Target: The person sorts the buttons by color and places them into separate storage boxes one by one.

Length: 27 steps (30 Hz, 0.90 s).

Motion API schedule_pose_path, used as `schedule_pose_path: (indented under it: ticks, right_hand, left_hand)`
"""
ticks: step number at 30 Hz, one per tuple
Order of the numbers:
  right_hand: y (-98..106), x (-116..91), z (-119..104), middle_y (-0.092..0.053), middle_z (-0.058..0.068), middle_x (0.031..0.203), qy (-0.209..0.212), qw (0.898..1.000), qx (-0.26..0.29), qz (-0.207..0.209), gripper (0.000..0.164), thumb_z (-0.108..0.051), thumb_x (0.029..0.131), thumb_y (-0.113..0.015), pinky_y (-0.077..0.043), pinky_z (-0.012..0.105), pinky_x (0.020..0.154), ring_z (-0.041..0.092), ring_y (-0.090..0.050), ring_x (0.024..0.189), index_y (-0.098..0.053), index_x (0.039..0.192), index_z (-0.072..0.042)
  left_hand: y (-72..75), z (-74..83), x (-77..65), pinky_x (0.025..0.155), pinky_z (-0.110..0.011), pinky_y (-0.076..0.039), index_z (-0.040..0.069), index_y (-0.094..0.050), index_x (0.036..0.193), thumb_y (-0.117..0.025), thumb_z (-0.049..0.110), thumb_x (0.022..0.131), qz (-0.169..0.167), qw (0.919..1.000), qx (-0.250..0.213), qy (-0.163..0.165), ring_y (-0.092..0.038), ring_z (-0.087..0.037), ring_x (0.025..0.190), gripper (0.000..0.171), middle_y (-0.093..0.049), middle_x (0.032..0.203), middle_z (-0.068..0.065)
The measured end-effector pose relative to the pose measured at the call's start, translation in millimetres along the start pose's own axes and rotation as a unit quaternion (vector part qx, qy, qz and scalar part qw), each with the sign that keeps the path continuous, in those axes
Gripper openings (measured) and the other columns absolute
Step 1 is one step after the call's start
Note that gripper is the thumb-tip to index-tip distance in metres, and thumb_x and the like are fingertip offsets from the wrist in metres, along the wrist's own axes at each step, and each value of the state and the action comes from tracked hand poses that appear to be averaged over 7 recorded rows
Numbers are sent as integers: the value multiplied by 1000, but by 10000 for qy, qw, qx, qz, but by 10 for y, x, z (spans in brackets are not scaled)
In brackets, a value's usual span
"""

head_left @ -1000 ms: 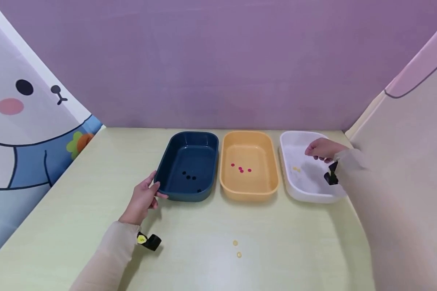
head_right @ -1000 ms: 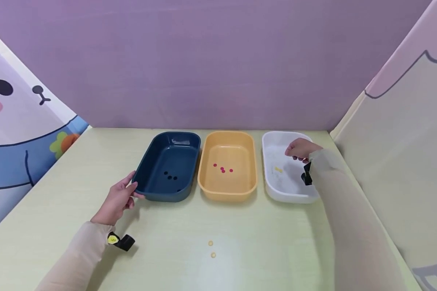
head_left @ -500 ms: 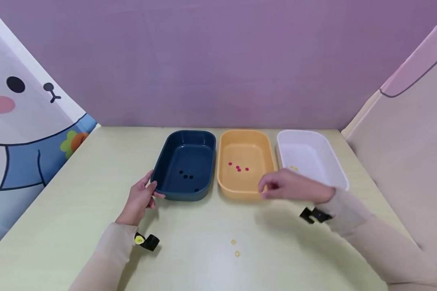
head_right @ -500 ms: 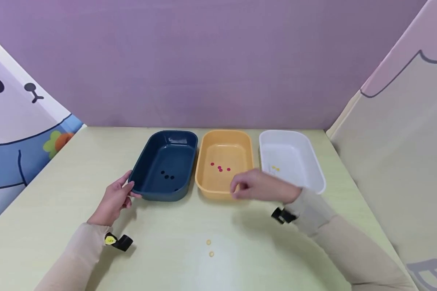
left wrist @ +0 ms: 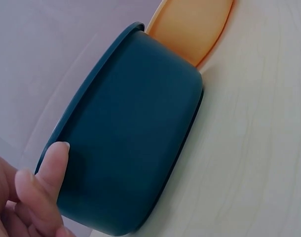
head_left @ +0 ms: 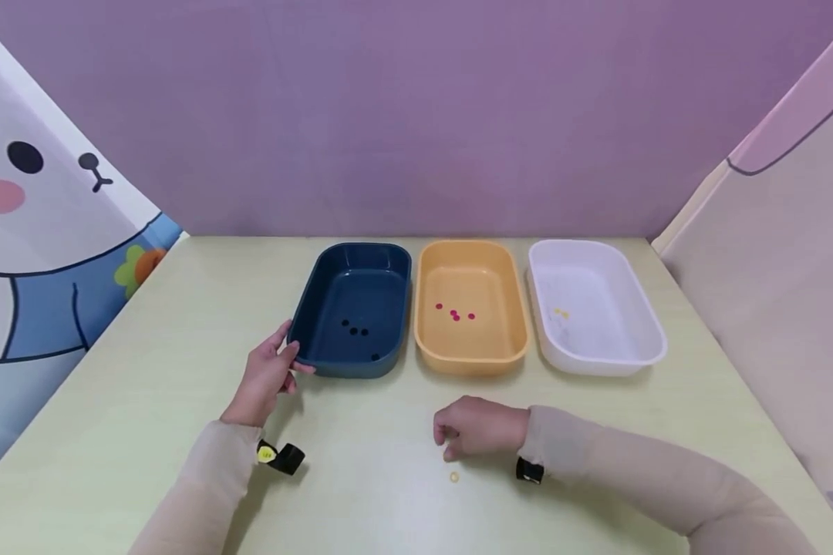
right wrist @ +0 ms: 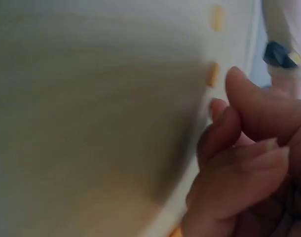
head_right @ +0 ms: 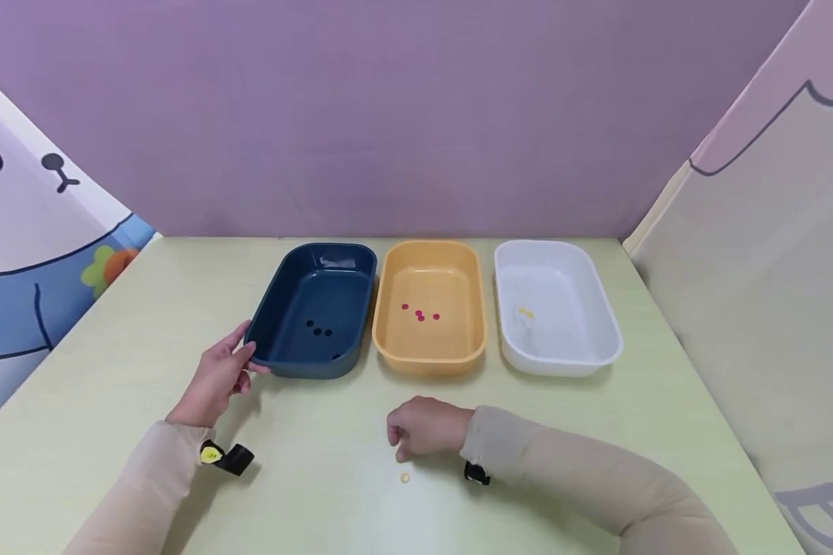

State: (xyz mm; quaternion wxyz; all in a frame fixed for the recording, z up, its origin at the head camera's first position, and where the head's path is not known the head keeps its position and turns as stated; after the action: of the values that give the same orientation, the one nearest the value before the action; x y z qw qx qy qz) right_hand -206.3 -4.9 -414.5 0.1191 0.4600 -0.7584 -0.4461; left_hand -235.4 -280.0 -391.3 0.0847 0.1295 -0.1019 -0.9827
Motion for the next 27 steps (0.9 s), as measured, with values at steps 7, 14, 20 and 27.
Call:
schedule_pose_path:
  ticks: [7, 14, 20, 27]
  right_hand:
    - [-39, -58, -23, -49, -11, 64, -157, 9988, -438, 120, 24, -11, 84, -73, -40, 23, 66, 7, -46, 64, -56, 69, -18]
    - [91, -134, 119, -53, -14, 69, -314, 9983, -437, 219, 26, 0, 85, -61, -42, 25, 68, 7, -49, 68, -58, 69, -19]
    - [392, -303, 202, -58, -11, 77, -231, 9968, -363, 677, 21, 2, 85, -59, -44, 25, 69, 8, -50, 72, -61, 75, -15]
    - [994, -566, 307, -54, -8, 71, 94, 9886, -470, 1427, 20, 7, 82, -56, -44, 27, 65, 8, -48, 68, -59, 72, -10]
  left_hand:
    - [-35, 1, 5, 43, -19, -38, 14, -11, 155, -36, 14, 105, -22, 10000, 12, -52, -45, -7, 38, 56, -63, 60, 7]
    - [-29, 4, 34, 43, -19, -39, 13, -12, 155, -36, 14, 105, -11, 10000, -3, -38, -45, -7, 38, 56, -63, 60, 8]
    - [-7, -14, 33, 43, -19, -39, 14, -11, 155, -36, 13, 105, -5, 10000, -1, -6, -45, -7, 38, 56, -63, 60, 8]
    - [34, -16, 8, 40, -18, -38, 13, -10, 155, -36, 13, 105, 54, 9999, -108, -65, -45, -5, 36, 56, -62, 56, 10]
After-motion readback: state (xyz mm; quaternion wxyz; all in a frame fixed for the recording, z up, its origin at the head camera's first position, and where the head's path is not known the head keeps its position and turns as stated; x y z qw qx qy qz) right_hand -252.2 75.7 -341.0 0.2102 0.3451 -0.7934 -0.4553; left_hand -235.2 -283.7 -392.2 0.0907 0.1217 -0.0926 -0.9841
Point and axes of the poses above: each hand's wrist, its own x-axis towards the middle knuckle, its own y-axis out of the back of the hand, z = x × y, the point moved 7 cm from there along x, towards the middle knuckle
